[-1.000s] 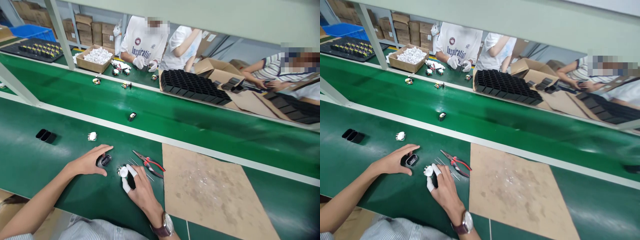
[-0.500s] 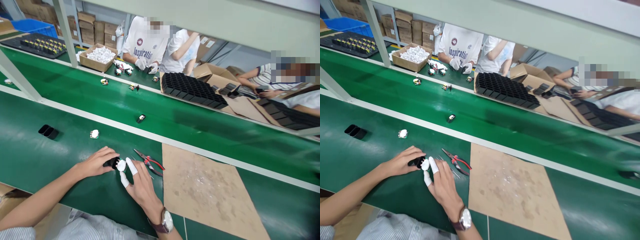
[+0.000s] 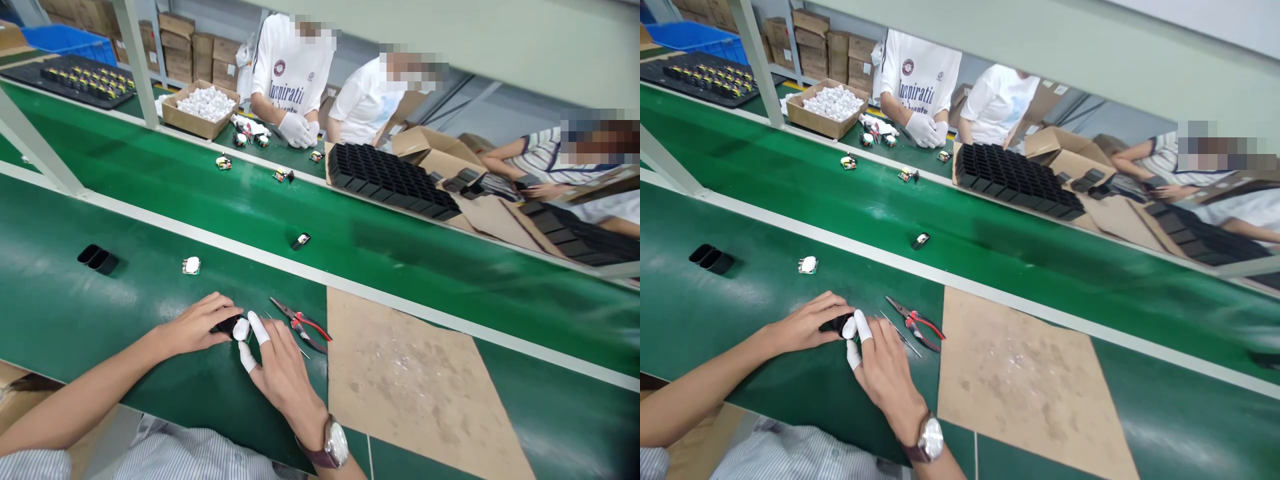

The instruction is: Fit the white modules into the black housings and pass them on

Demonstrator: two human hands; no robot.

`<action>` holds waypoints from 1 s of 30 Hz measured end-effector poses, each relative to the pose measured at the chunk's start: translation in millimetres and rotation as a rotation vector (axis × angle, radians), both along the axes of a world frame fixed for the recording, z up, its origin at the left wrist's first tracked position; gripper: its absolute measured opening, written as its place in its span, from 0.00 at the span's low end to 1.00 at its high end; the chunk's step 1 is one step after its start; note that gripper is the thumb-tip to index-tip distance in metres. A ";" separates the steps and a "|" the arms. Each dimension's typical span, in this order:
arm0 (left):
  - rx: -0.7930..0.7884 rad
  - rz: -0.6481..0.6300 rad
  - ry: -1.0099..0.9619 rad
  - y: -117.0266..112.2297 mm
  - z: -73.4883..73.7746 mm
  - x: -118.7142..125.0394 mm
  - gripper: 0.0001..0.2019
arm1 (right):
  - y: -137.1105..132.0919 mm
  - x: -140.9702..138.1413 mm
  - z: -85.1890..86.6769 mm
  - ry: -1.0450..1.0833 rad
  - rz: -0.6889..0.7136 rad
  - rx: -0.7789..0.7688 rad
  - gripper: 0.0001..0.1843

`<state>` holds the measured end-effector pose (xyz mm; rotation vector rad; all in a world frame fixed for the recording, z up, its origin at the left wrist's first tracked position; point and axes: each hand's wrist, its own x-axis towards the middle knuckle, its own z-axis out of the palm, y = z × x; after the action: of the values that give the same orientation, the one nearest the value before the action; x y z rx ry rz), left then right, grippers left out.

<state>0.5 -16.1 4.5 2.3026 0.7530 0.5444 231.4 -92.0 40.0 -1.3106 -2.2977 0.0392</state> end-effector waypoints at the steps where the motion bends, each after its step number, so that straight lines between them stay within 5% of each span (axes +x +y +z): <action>1: -0.004 -0.003 0.000 0.2 0.1 0.0 0.24 | 1.0 -0.3 0.6 -0.008 0.006 -0.005 0.36; 11: -0.051 -0.006 -0.016 1.8 2.2 1.3 0.22 | 8.5 -4.9 7.3 -0.085 0.018 -0.050 0.30; 24: -0.117 0.010 -0.089 4.2 -1.3 1.1 0.22 | 9.2 -2.7 -9.6 0.062 0.061 -0.038 0.06; 30: -0.133 0.027 -0.090 5.3 -1.7 -2.6 0.23 | 15.0 -13.6 -17.7 0.120 0.068 -0.115 0.12</action>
<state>-2.1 -10.8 2.8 2.1344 0.7544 0.5881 217.8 -77.0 22.4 -1.2500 -2.2655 0.2685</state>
